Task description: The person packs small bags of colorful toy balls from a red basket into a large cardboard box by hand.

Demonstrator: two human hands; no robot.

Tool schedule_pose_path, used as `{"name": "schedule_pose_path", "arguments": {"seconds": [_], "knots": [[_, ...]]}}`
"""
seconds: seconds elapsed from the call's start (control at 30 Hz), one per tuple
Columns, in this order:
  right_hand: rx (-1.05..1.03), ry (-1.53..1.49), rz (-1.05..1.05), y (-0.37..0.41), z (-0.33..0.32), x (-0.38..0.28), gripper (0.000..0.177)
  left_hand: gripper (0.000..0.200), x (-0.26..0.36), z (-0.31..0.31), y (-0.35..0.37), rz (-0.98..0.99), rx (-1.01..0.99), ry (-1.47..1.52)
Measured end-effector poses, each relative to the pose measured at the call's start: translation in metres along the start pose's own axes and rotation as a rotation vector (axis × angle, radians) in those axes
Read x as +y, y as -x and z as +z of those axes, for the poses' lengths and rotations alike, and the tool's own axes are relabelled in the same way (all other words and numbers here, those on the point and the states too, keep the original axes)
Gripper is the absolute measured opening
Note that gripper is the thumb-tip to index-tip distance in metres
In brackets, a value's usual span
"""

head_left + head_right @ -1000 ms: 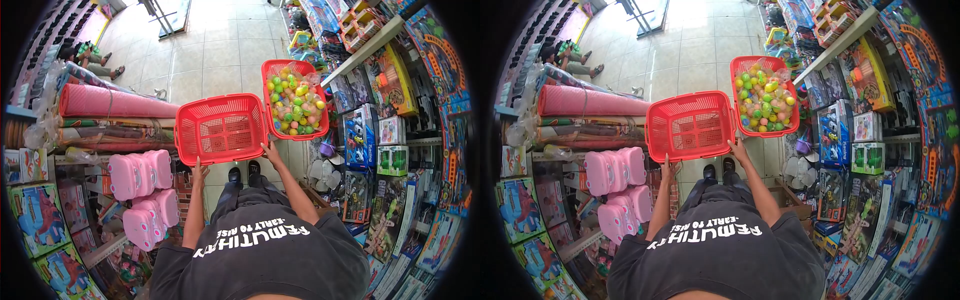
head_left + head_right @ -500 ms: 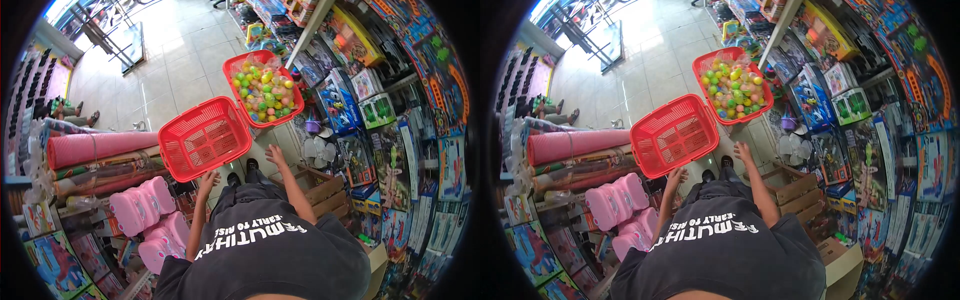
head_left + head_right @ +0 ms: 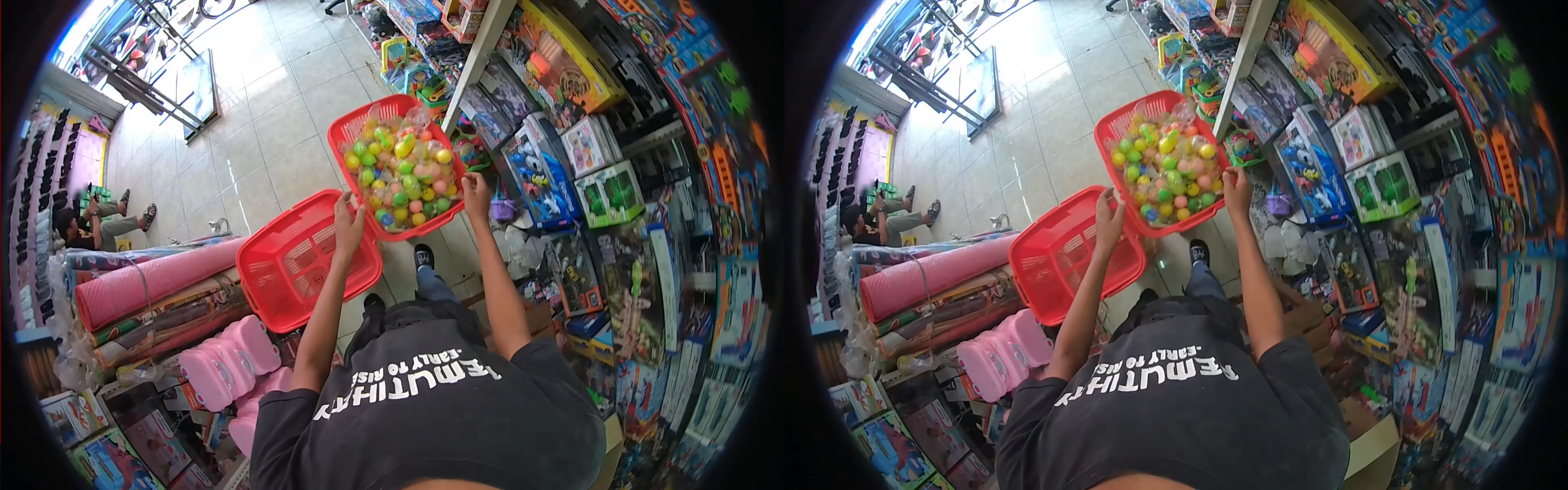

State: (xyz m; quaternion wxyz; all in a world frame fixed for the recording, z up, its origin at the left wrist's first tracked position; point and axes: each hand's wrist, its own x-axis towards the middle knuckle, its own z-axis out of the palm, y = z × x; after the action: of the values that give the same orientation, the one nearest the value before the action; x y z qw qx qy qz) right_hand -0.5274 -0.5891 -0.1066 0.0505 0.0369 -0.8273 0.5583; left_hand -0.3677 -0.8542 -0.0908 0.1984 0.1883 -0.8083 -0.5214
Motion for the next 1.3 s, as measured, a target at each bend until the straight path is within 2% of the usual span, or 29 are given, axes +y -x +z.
{"name": "schedule_pose_path", "arguments": {"seconds": [0.03, 0.07, 0.17, 0.2, 0.27, 0.33, 0.4, 0.43, 0.5, 0.53, 0.63, 0.7, 0.87, 0.93, 0.97, 1.03, 1.1, 1.13, 1.17, 1.23, 1.3], "knots": [[-0.008, 0.001, -0.005, -0.021, 0.004, 0.001, 0.024, 0.046, 0.003, 0.012, -0.015, 0.086, 0.082, -0.195], [-0.039, 0.062, -0.032, -0.036, 0.009, 0.003, 0.026, 0.057, 0.003, 0.022, -0.023, -0.038, 0.057, -0.147], [-0.119, 0.158, -0.021, -0.070, 0.027, 0.020, 0.036, 0.067, -0.003, 0.045, -0.040, -0.039, 0.100, -0.272], [-0.168, 0.126, 0.028, -0.079, 0.031, 0.019, 0.039, 0.073, -0.007, 0.048, -0.045, -0.135, 0.090, -0.263], [-0.248, 0.040, 0.171, -0.092, 0.040, 0.016, 0.046, 0.071, -0.015, 0.052, -0.055, -0.228, 0.118, -0.213], [-0.372, 0.122, 0.201, -0.107, 0.048, 0.024, 0.046, 0.069, -0.017, 0.050, -0.059, -0.324, 0.144, -0.162], [-0.510, 0.248, 0.224, -0.121, 0.059, 0.034, 0.044, 0.060, -0.017, 0.047, -0.069, -0.415, 0.054, -0.336], [-0.513, 0.246, 0.226, -0.126, 0.061, 0.040, 0.044, 0.060, -0.015, 0.046, -0.077, -0.417, 0.055, -0.339], [-0.451, 0.129, 0.216, -0.131, 0.067, 0.046, 0.046, 0.051, -0.015, 0.041, -0.090, -0.555, 0.030, -0.457], [-0.478, 0.240, 0.227, -0.132, 0.068, 0.045, 0.048, 0.049, -0.014, 0.039, -0.093, -0.542, 0.051, -0.496], [-0.522, 0.215, 0.163, -0.137, 0.074, 0.050, 0.052, 0.046, -0.023, 0.035, -0.095, -0.486, 0.000, -0.575], [-0.526, 0.174, 0.109, -0.136, 0.072, 0.052, 0.051, 0.042, -0.032, 0.035, -0.094, -0.435, 0.061, -0.551], [-0.494, 0.202, 0.120, -0.123, 0.040, 0.019, 0.036, 0.038, -0.005, 0.033, -0.080, -0.395, 0.089, -0.470], [-0.490, 0.147, 0.083, -0.123, 0.018, -0.003, 0.036, 0.034, 0.021, 0.030, -0.076, -0.362, 0.168, -0.411], [-0.493, 0.100, 0.059, -0.116, 0.004, -0.011, 0.035, 0.034, 0.033, 0.025, -0.070, -0.360, 0.151, -0.413], [-0.424, 0.108, 0.037, -0.107, -0.019, -0.032, 0.035, 0.033, 0.059, 0.015, -0.073, -0.188, 0.117, -0.401], [-0.408, 0.161, -0.062, -0.093, -0.050, -0.059, 0.035, 0.032, 0.066, 0.009, -0.071, -0.147, 0.068, -0.370], [-0.500, 0.203, -0.017, -0.090, -0.065, -0.060, 0.046, 0.032, 0.069, 0.007, -0.070, -0.159, 0.046, -0.302], [-0.461, 0.202, 0.007, -0.082, -0.074, -0.061, 0.046, 0.032, 0.071, 0.006, -0.071, -0.168, 0.019, -0.237], [-0.438, -0.096, 0.088, -0.049, -0.096, -0.069, 0.046, 0.029, 0.092, 0.001, -0.066, -0.123, -0.067, -0.155], [-0.290, -0.093, 0.101, -0.014, -0.111, -0.065, 0.044, 0.025, 0.111, 0.004, -0.064, -0.047, -0.140, -0.047]]}}
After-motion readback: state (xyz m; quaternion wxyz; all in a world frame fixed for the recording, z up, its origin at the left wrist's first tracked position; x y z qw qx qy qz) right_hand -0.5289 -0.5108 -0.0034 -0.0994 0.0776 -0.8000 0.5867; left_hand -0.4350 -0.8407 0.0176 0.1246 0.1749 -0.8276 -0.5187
